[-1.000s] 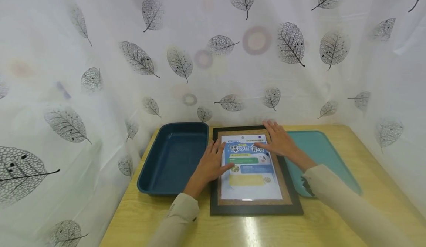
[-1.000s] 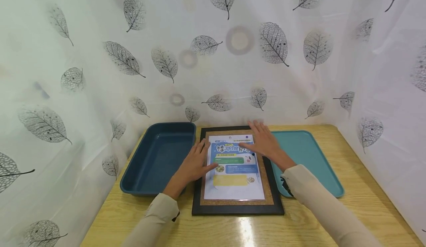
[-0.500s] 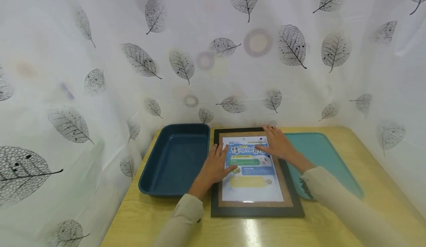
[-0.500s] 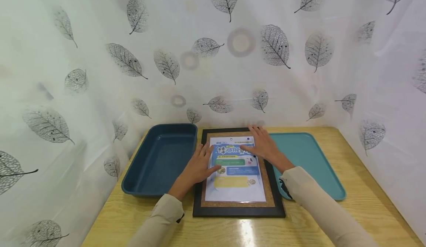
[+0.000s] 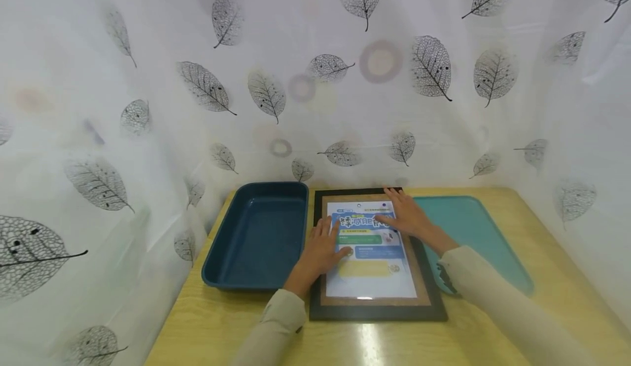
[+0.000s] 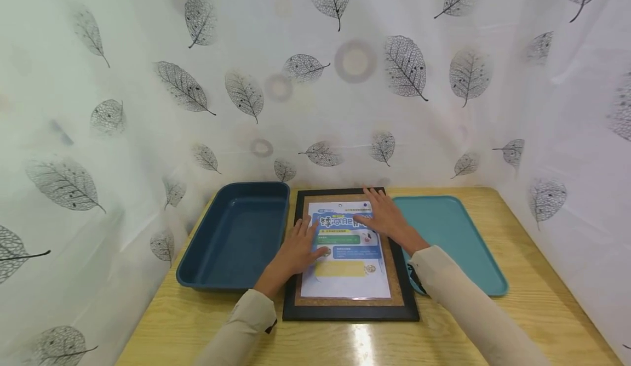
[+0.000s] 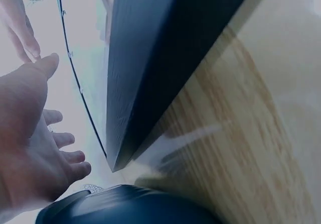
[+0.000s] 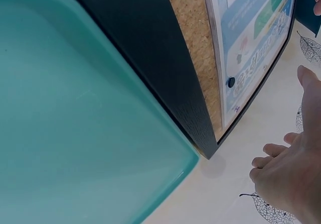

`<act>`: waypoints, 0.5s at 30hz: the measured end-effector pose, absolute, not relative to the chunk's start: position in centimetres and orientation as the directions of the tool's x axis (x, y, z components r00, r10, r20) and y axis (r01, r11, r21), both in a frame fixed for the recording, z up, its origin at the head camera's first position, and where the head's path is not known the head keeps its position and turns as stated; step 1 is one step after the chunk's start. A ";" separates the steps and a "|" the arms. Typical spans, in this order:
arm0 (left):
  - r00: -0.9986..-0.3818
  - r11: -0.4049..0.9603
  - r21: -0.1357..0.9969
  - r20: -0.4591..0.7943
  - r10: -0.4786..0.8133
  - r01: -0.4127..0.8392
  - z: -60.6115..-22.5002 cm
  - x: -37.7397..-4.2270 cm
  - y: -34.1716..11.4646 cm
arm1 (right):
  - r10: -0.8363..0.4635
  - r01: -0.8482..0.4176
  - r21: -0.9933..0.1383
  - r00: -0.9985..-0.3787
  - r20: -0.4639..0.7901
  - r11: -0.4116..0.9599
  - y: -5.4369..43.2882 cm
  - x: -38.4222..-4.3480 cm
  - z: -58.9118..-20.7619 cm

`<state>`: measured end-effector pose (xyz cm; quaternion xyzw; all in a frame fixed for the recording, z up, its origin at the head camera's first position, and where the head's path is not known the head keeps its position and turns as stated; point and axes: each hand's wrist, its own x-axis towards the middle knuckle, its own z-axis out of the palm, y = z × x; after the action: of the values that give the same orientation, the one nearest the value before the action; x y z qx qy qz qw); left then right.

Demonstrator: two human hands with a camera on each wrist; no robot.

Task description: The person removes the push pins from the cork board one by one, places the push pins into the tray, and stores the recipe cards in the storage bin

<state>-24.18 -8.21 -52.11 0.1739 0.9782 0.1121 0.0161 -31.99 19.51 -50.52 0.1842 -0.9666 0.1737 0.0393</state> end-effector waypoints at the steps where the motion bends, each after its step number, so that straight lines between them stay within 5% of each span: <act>1: -0.940 0.915 0.224 0.006 0.342 0.334 -52.3 -24.2 -8.1 | -0.342 -0.368 -0.330 -0.930 0.138 0.869 19.5 -31.9 -50.6; 15: -0.944 0.911 0.256 0.014 0.330 0.323 -53.3 -23.6 -7.9 | -0.326 -0.347 -0.377 -0.938 0.122 0.859 19.7 -32.0 -51.5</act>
<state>-23.60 -7.90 -53.26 0.1669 0.9775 0.1284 0.0146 -32.01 19.70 -51.46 0.1745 -0.9636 0.2007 0.0268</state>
